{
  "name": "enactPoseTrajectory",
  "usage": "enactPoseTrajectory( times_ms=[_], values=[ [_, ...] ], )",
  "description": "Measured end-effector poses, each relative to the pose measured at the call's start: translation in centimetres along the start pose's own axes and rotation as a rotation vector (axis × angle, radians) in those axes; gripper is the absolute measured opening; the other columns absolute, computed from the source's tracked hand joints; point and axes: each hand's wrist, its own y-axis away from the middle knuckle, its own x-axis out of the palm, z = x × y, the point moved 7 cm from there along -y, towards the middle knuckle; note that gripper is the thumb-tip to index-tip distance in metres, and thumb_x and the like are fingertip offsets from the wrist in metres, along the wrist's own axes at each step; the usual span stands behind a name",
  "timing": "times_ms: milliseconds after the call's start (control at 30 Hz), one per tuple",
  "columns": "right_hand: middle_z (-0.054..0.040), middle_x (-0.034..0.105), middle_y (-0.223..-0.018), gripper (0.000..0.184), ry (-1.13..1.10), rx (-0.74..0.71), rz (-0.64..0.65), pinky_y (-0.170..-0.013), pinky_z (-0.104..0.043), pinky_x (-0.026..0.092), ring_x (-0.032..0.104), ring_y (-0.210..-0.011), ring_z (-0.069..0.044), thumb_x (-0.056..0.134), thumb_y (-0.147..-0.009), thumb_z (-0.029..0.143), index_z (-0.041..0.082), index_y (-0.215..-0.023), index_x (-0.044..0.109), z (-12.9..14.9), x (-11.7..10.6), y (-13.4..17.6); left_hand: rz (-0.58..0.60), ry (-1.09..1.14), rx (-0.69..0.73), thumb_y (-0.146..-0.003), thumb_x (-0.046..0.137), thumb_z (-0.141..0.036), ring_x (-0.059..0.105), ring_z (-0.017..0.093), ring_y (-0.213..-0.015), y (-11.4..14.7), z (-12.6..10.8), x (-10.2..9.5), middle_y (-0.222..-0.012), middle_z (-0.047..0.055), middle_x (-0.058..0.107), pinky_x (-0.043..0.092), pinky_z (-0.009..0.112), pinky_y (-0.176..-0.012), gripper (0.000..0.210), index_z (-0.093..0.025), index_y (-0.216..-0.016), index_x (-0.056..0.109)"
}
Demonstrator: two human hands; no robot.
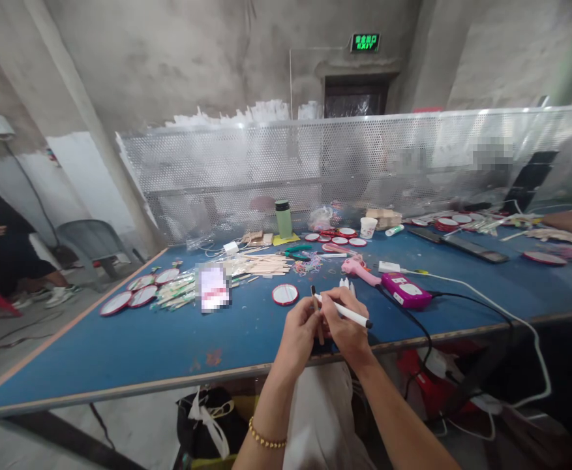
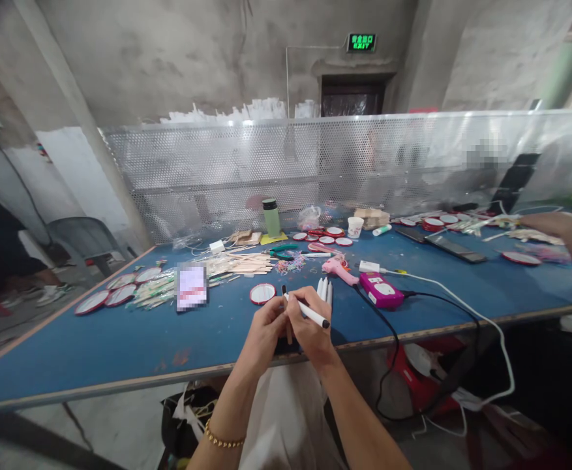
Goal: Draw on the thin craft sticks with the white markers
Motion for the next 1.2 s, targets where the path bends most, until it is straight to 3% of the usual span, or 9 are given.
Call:
enactPoseTrajectory(
  times_ms=[267,933,1200],
  values=[
    [0.0025,0.062,-0.058,0.022,-0.035,0.072,-0.044,-0.049,-0.023,0.043,0.053,-0.046,-0.011,0.053,-0.087,0.028,0.020,-0.069,0.061,-0.81,-0.31,0.42,-0.002,0.042,-0.050,-0.067,0.073,-0.038,0.056,0.011,-0.057,0.05,0.29,-0.11,-0.070,-0.001,0.060,0.045,0.023,-0.054,0.034,-0.014,-0.087,0.060],
    [0.0014,0.064,-0.060,0.020,-0.004,0.004,-0.018,-0.048,-0.022,0.044,0.056,-0.047,-0.011,0.053,-0.085,0.026,0.021,-0.068,0.061,-0.03,-0.19,0.05,0.008,0.034,-0.015,-0.069,0.073,-0.043,0.043,0.007,-0.044,0.05,0.23,-0.02,-0.054,-0.006,0.050,0.033,0.019,-0.044,0.034,-0.016,-0.085,0.059],
    [0.0013,0.064,-0.058,0.020,0.007,-0.010,-0.037,-0.049,-0.022,0.044,0.057,-0.049,-0.012,0.052,-0.084,0.026,0.021,-0.067,0.061,0.03,-0.28,0.02,-0.008,0.027,-0.030,-0.068,0.073,-0.043,0.045,0.007,-0.047,0.13,0.26,-0.17,-0.063,-0.004,0.055,0.036,0.019,-0.044,0.037,-0.014,-0.087,0.061]
  ],
)
